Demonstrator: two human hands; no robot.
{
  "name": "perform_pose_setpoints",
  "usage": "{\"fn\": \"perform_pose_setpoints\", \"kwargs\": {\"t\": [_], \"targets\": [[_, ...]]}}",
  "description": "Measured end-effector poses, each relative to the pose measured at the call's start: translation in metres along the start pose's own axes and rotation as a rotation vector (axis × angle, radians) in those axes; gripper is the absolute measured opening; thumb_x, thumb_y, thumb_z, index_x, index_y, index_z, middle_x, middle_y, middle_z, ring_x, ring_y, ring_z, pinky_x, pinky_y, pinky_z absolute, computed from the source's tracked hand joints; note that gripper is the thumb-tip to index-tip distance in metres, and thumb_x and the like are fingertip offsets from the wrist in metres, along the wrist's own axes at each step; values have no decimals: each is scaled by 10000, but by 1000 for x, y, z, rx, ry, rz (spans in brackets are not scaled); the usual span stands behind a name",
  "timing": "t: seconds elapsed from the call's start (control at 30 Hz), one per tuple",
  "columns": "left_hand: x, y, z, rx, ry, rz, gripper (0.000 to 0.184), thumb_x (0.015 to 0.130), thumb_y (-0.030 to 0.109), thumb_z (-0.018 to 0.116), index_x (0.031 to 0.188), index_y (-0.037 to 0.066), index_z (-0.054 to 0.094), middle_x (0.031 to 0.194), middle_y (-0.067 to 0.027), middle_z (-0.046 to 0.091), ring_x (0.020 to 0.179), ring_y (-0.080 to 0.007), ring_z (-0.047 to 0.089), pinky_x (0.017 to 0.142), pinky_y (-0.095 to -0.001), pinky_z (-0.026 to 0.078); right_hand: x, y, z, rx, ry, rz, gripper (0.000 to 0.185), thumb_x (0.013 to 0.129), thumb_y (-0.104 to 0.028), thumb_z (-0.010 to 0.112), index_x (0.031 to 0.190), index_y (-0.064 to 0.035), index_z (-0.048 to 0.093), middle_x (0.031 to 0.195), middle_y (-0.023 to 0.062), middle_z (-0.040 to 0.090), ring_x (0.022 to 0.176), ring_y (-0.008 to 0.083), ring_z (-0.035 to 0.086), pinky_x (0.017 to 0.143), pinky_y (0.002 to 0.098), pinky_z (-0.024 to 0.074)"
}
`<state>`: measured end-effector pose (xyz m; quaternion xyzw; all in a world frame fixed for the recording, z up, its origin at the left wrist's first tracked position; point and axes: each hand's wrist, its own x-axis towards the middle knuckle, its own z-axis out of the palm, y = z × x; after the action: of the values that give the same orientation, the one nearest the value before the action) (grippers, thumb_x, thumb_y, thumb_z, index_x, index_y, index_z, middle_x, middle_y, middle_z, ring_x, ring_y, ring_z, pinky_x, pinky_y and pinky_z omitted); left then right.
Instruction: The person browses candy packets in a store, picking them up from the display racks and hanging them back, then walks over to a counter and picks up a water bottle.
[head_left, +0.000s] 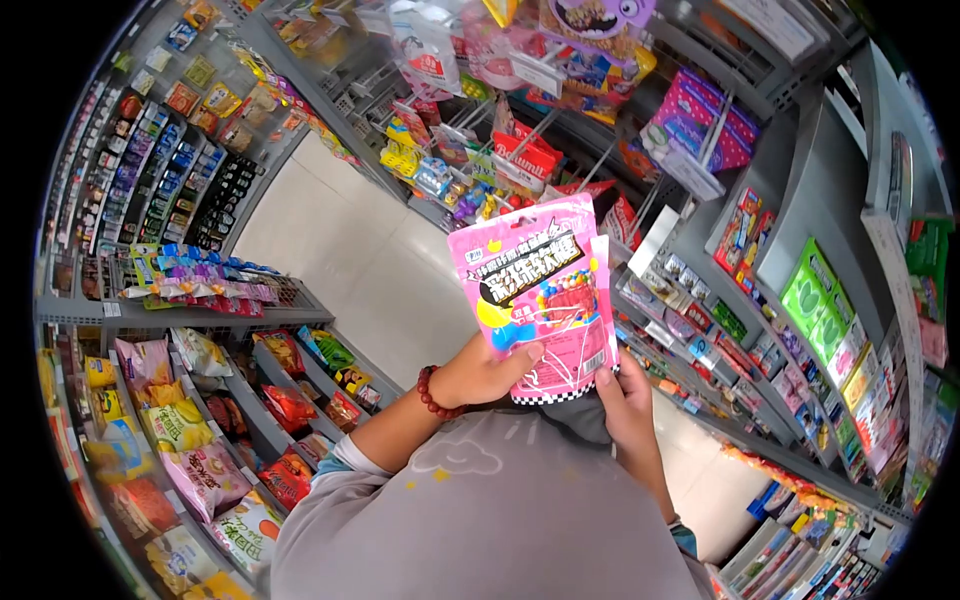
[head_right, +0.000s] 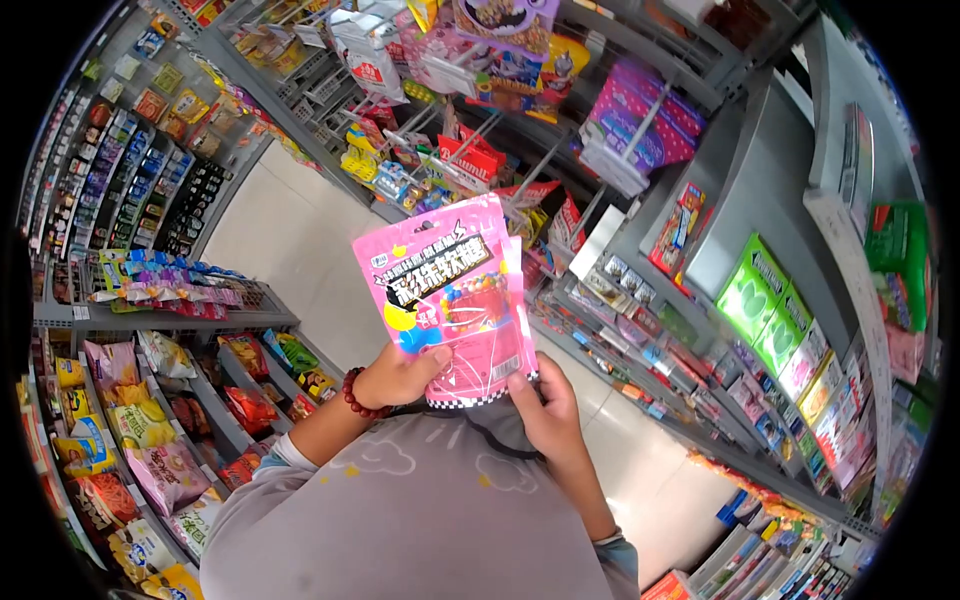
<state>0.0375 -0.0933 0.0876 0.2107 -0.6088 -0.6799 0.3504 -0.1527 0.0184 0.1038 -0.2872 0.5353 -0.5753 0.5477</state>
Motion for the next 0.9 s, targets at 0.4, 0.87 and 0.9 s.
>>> {"fn": "perform_pose_setpoints", "kwargs": {"t": [0.4, 0.87, 0.9], "targets": [[0, -12, -53, -135, 100, -179, 413, 1047, 165, 525, 1424, 17, 447, 1313, -47, 580, 1162, -137, 555, 989, -335, 474, 25, 10, -23, -705, -319, 274, 392, 917, -187, 715, 1240, -29, 560, 1112, 134, 666, 1053, 218, 640, 936, 333, 478], [51, 4, -208, -649, -274, -401, 527, 951, 34, 563, 1460, 12, 428, 1389, -97, 557, 1244, -190, 561, 1058, -370, 456, 121, -30, 204, -1063, 135, -728, 473, 748, -238, 843, 1125, -45, 633, 1075, 172, 580, 936, 367, 589, 788, 427, 503], [48, 1, -215, -656, -301, -411, 527, 951, 34, 563, 1460, 12, 428, 1389, -97, 557, 1244, -190, 561, 1058, -370, 456, 124, -26, 215, -1026, 156, -689, 441, 735, -251, 851, 1079, -62, 651, 1052, 146, 582, 939, 354, 581, 793, 441, 481]]}}
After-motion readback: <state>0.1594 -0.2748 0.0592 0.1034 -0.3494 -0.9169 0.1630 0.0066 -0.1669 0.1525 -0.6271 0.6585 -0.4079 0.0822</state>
